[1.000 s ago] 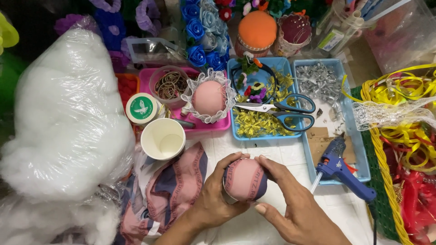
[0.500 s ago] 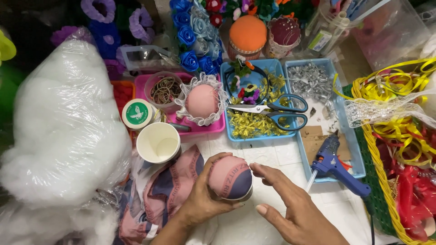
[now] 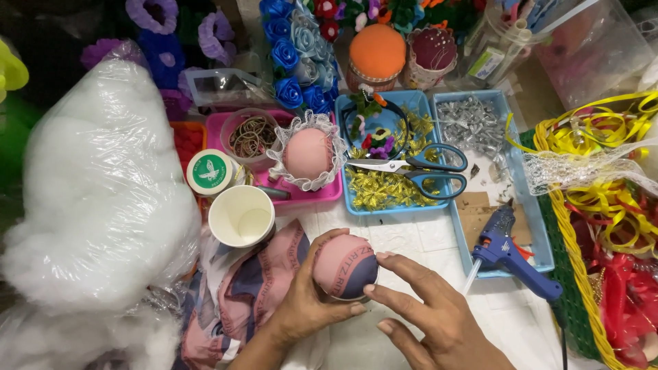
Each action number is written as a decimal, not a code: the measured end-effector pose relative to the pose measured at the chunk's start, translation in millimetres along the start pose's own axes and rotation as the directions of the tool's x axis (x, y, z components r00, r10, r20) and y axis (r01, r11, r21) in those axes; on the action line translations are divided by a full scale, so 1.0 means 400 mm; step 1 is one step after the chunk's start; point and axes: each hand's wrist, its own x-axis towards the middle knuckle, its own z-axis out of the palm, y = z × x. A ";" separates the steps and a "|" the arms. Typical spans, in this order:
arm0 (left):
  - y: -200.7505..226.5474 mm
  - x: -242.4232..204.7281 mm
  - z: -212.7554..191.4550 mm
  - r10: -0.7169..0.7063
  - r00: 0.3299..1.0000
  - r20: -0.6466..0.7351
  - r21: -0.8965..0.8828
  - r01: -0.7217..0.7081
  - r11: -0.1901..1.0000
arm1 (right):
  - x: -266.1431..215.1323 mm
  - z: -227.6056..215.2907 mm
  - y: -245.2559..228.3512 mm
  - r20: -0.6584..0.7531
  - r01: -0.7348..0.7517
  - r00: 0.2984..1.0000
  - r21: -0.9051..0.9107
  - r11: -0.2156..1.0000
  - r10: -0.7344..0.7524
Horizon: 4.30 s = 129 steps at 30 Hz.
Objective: Decorating a small pink ball by applying hot glue and placing it into a decorative base, then trimming excess material with scissors.
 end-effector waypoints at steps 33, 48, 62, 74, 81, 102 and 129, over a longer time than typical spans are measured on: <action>-0.075 0.006 0.011 0.208 0.976 -0.059 0.511 -0.149 0.847 | 0.217 0.051 -0.006 0.049 0.422 0.906 -0.180 0.889 -0.420; -0.095 0.010 0.007 0.162 0.983 -0.091 0.626 -0.070 0.777 | 0.249 0.045 -0.031 0.012 0.492 0.869 -0.127 0.861 -0.495; -0.036 0.001 0.016 0.105 0.992 -0.066 0.456 -0.063 0.887 | 0.089 -0.095 0.031 0.131 -0.250 0.964 0.132 0.959 0.233; 0.053 0.000 0.039 0.311 0.947 0.080 0.672 -0.282 0.685 | -0.014 -0.033 0.024 0.039 -0.275 0.961 0.121 0.954 0.273; 0.090 0.032 0.098 0.452 0.865 0.217 0.786 -0.429 0.445 | -0.031 -0.004 0.027 0.092 -0.275 0.961 0.213 0.938 0.261; 0.072 0.033 0.116 0.446 0.892 0.078 0.759 -0.343 0.553 | -0.020 -0.024 0.003 0.224 -0.433 0.900 0.541 0.721 0.373; -0.032 0.005 0.036 0.266 0.956 -0.124 0.727 -0.096 0.680 | -0.034 -0.054 0.021 0.131 -0.442 0.890 0.474 0.761 0.436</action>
